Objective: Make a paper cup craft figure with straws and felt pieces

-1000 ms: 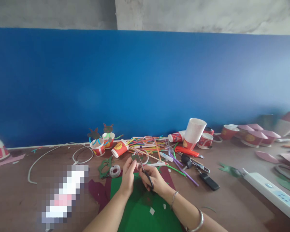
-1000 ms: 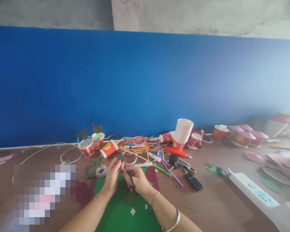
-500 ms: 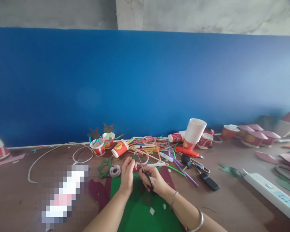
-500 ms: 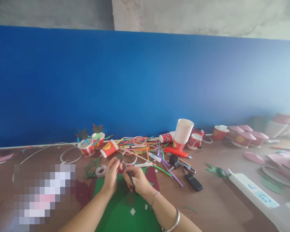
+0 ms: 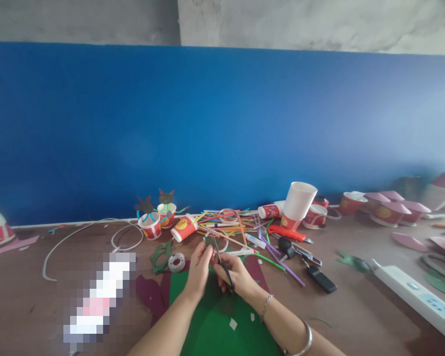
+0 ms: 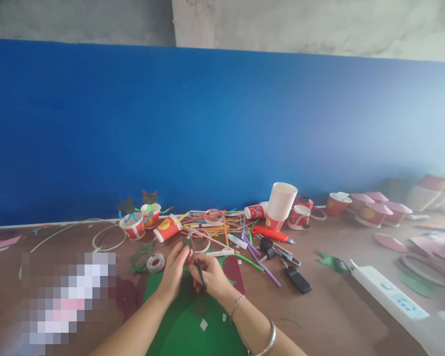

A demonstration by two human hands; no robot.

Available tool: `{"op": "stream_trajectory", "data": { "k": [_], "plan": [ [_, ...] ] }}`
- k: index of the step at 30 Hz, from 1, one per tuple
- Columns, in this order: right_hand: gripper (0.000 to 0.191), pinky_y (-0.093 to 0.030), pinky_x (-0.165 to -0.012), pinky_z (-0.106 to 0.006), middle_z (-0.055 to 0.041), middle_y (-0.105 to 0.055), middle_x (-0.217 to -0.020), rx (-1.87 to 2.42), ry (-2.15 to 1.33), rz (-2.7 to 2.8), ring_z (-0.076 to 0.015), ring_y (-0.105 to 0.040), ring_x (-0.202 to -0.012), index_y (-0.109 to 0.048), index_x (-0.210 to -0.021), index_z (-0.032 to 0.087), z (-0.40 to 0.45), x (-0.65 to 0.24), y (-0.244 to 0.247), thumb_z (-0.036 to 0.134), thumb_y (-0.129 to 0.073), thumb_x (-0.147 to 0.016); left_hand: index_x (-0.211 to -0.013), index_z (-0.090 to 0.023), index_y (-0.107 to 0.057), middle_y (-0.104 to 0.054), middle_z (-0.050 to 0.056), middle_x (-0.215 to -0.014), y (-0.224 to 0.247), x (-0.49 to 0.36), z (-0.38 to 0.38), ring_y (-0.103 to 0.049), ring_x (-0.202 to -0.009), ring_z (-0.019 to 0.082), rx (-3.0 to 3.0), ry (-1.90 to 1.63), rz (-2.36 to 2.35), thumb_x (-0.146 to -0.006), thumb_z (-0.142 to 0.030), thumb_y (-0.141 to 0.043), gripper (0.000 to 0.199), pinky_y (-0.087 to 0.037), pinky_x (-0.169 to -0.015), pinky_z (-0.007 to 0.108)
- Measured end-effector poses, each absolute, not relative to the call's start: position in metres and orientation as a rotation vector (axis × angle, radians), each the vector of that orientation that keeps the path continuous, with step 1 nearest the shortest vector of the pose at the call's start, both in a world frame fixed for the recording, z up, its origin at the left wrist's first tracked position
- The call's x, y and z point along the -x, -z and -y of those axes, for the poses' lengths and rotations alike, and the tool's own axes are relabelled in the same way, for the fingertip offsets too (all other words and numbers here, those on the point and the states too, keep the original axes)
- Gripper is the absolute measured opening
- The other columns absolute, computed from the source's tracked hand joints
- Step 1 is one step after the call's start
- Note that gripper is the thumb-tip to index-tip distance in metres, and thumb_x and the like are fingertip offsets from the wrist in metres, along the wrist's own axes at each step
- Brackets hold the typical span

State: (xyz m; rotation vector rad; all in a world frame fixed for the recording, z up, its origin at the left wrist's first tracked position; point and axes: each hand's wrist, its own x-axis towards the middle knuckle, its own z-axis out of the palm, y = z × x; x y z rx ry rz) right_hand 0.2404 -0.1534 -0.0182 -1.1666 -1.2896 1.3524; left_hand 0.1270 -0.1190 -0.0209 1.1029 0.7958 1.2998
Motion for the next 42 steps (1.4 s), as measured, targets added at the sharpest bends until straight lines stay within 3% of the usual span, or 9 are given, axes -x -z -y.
{"op": "stream_trajectory", "data": {
  "k": [17, 28, 42],
  "plan": [
    [0.034, -0.026, -0.029, -0.015, 0.0097, -0.041, -0.040, 1.118, -1.303, 1.321, -0.0040, -0.035, -0.030, -0.049, -0.067, 0.017, 0.154, -0.239, 0.014, 0.045, -0.068, -0.071, -0.068, -0.017, -0.052, -0.049, -0.004, -0.063, 0.028, -0.127, 0.116, -0.046, -0.061, 0.011, -1.106, -1.342, -0.826, -0.078, -0.039, -0.063, 0.026, -0.038, -0.058, 0.021],
    [0.028, -0.027, -0.029, -0.014, 0.0102, -0.042, -0.039, 1.105, -1.328, 1.307, -0.0036, -0.034, -0.029, -0.051, -0.069, 0.017, 0.154, -0.240, 0.014, 0.040, -0.069, -0.070, -0.063, -0.019, -0.042, -0.042, -0.006, -0.059, 0.030, -0.126, 0.115, -0.041, -0.058, 0.010, -1.131, -1.373, -0.847, -0.079, -0.040, -0.059, 0.032, -0.036, -0.056, 0.020],
    [0.026, -0.027, -0.028, -0.014, 0.0102, -0.043, -0.037, 1.164, -1.317, 1.319, -0.0040, -0.036, -0.028, -0.052, -0.071, 0.017, 0.153, -0.240, 0.015, 0.037, -0.068, -0.070, -0.064, -0.019, -0.044, -0.044, -0.005, -0.060, 0.028, -0.125, 0.115, -0.042, -0.058, 0.010, -1.169, -1.374, -0.848, -0.083, -0.042, -0.057, 0.032, -0.036, -0.057, 0.020]
  ]
}}
